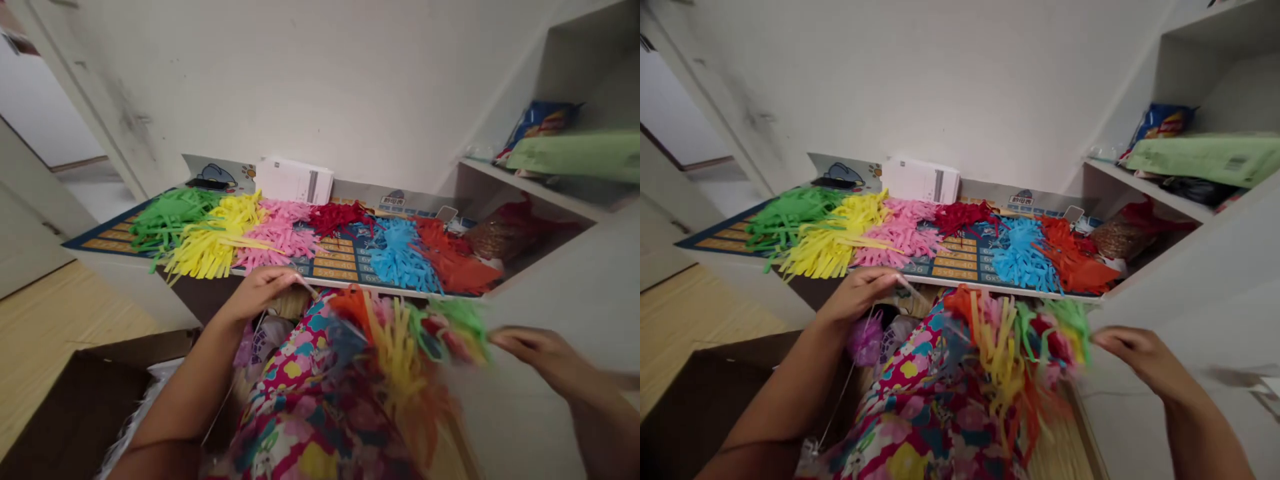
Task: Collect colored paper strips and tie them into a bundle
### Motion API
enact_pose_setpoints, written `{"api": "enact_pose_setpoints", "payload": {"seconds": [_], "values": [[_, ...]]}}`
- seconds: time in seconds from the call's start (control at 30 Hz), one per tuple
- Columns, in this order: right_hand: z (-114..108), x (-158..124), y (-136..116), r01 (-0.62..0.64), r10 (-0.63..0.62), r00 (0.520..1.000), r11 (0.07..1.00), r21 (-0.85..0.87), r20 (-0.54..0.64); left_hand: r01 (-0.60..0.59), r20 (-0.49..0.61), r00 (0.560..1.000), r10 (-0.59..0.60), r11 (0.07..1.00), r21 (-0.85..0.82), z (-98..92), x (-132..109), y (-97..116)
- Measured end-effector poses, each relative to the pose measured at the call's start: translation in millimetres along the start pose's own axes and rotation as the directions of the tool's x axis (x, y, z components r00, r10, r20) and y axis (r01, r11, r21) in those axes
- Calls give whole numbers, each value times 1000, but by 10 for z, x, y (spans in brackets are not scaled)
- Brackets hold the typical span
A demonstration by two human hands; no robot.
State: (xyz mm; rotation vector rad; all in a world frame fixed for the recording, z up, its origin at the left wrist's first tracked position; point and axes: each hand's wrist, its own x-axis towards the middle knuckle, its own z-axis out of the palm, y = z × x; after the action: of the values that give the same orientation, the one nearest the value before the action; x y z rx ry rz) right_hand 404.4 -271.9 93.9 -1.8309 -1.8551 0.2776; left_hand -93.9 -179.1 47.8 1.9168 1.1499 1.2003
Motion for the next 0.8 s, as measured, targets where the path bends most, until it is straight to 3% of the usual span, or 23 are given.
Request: {"api": "enact_pose_setpoints", "payload": {"seconds": [0.1,0.17,0.23,0.33,0.47,0.6,0.7,0.77,0.8], "values": [[180,84,-148,-7,-15,986,991,131,166,11,-97,995,3,989,145,-166,-31,52],[261,160,-227,23,-68,981,970,240,182,-3,-45,999,10,989,146,-248,-61,82],[335,234,-285,65,-104,982,969,239,156,10,2,1000,-10,989,149,-303,-108,96],[445,305,-325,109,-137,977,979,173,162,62,-176,984,-14,959,275,-357,-195,68],[618,356,-301,84,-150,967,951,297,207,84,-189,981,-46,976,199,-458,-253,-68],[804,413,-376,122,-168,963,969,213,212,202,-345,937,-49,883,423,-559,-185,-155],[919,421,-636,157,-228,939,950,269,258,79,-311,946,90,867,491,-401,-157,-10],[1004,416,-906,211,-296,918,927,309,262,-119,-190,953,236,868,483,-74,-149,180],[1039,415,-1048,254,-348,901,908,333,261,-233,-74,955,288,880,413,148,-139,281]]}}
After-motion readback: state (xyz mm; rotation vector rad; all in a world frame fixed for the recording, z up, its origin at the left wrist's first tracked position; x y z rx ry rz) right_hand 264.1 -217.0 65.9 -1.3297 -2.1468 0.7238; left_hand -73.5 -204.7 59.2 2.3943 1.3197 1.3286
